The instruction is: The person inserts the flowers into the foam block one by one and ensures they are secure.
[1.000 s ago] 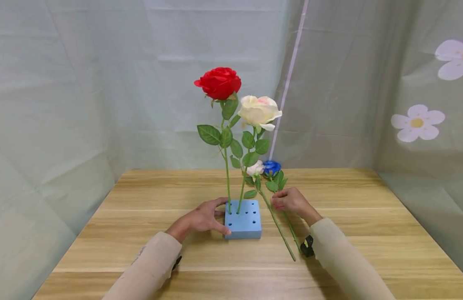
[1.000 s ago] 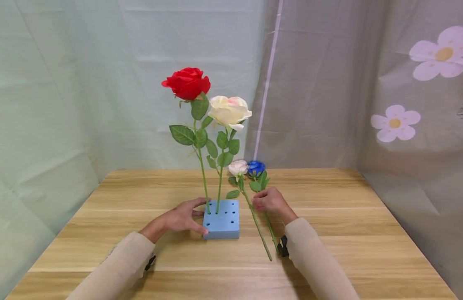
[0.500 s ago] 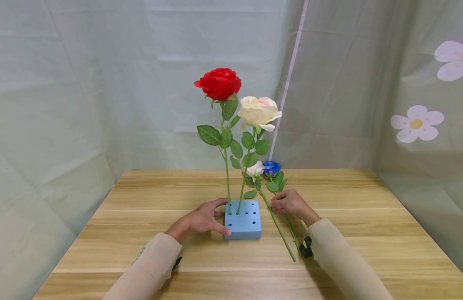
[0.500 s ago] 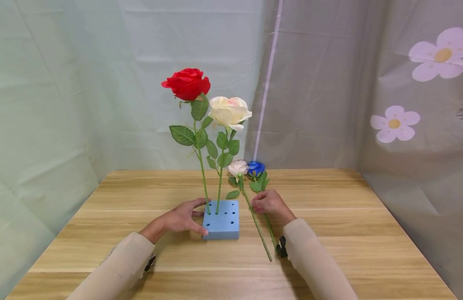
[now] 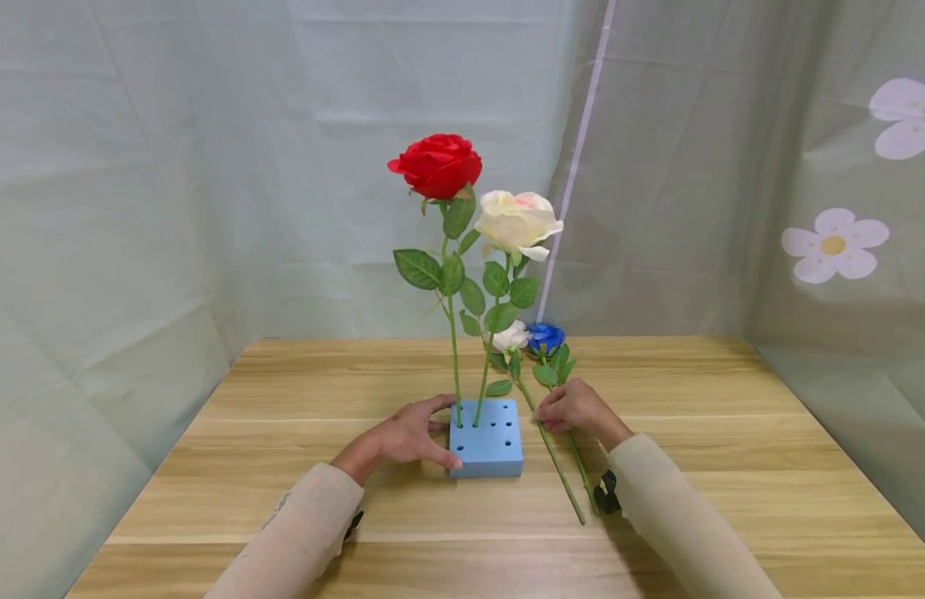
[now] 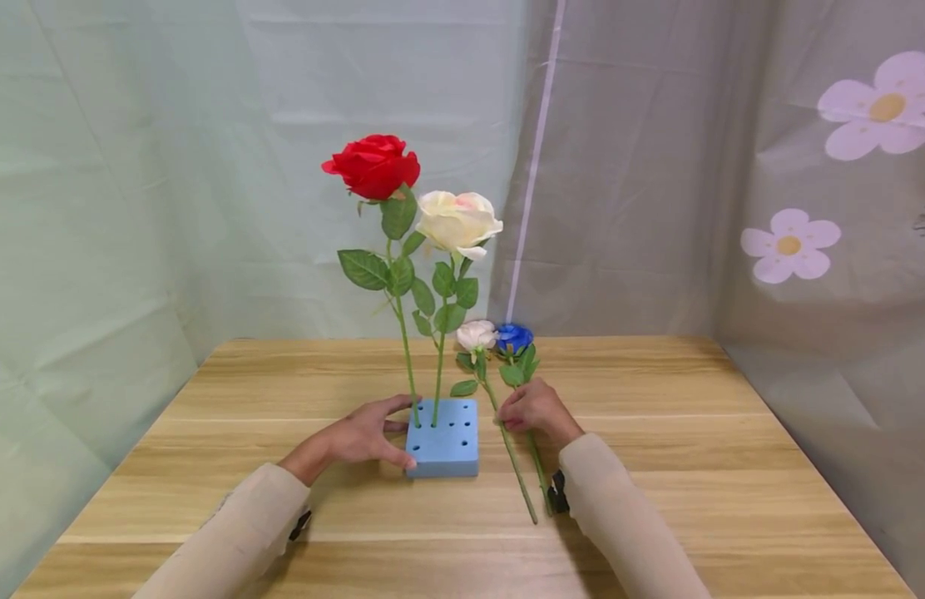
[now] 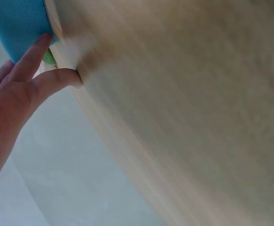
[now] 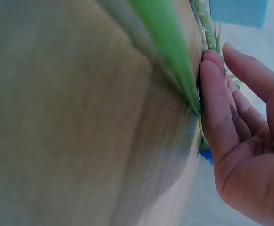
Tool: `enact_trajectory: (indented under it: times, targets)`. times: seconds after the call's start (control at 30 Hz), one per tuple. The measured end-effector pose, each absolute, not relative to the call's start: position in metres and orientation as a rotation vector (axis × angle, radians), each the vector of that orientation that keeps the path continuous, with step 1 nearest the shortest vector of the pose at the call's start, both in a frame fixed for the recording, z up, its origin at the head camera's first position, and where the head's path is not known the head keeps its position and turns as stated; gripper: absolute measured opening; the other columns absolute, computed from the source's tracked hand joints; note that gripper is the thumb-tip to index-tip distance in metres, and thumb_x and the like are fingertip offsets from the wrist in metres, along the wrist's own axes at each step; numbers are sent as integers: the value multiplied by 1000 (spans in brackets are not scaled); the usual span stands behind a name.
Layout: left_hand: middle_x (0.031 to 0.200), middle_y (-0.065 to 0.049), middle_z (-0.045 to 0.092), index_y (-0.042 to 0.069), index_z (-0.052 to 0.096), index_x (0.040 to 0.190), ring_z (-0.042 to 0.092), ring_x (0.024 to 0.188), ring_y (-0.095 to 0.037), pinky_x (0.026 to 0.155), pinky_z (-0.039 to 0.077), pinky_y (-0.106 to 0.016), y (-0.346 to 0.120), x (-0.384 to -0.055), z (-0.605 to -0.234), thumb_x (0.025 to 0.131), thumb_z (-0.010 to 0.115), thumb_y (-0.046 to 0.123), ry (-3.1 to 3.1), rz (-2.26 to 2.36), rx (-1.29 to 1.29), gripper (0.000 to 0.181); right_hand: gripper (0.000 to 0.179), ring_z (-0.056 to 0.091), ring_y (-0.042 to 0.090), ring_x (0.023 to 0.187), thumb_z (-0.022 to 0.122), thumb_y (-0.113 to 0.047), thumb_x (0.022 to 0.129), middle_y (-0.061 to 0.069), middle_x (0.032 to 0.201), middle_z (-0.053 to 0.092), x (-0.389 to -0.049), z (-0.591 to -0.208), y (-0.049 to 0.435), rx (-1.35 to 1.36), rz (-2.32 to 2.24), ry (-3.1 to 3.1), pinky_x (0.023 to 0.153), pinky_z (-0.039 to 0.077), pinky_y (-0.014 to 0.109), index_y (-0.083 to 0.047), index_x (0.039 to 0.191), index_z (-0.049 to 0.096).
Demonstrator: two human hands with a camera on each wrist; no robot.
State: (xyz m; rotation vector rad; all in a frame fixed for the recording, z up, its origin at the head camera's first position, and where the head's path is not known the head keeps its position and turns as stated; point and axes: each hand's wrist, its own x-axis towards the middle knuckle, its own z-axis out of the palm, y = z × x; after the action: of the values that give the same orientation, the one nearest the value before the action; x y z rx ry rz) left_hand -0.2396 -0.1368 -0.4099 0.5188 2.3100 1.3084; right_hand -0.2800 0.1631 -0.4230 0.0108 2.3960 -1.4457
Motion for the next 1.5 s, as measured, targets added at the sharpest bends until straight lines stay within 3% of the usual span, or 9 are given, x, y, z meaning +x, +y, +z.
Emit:
enact_trajectory:
  times: [0.23,0.5,0.73,1.03,1.33,1.5]
  targets:
    - [154,-20,38,1,30,154,49,132,-40,108,40,-51,-137,-240,-408,73,91,18,2316,1306,519,103,13,65,13,57,80,-2,82,7,66,68,-280,-421,158,29,-1323,2476,60,59,30,7,89,74]
    - [154,-20,38,0,30,154,49,132,-40,107,41,-50,-137,-241,-410,73,91,16,2309,1316,529,102,8,65,13,58,78,-1,81,7,66,68,-281,-421,160,-2,-1314,2436,60,59,30,4,85,74]
    - [154,-20,38,0,30,153,49,132,-40,107,41,-50,-136,-240,-411,74,91,15,2298,1328,522,102,14,65,13,62,65,1,85,6,69,67,-279,-422,167,-47,-1463,2288,64,59,29,9,94,72]
    - [154,-20,37,1,30,154,49,132,-40,107,40,-50,-137,-240,-411,73,91,16,2315,1310,516,103,23,65,13,66,63,4,84,8,75,67,-273,-411,169,-71,-1593,2200,67,59,29,16,102,66]
    - [155,-19,37,2,31,154,49,132,-39,107,40,-51,-138,-239,-410,73,92,19,2326,1304,500,103,9,67,16,73,65,-2,92,10,87,69,-269,-401,181,-273,-1694,2155,76,59,39,6,97,67]
    - [155,-19,37,3,31,154,49,132,-39,107,40,-52,-137,-237,-409,72,92,20,2327,1303,491,104,15,68,16,74,66,-2,93,8,88,69,-267,-399,182,-226,-1752,2146,78,59,41,7,104,64]
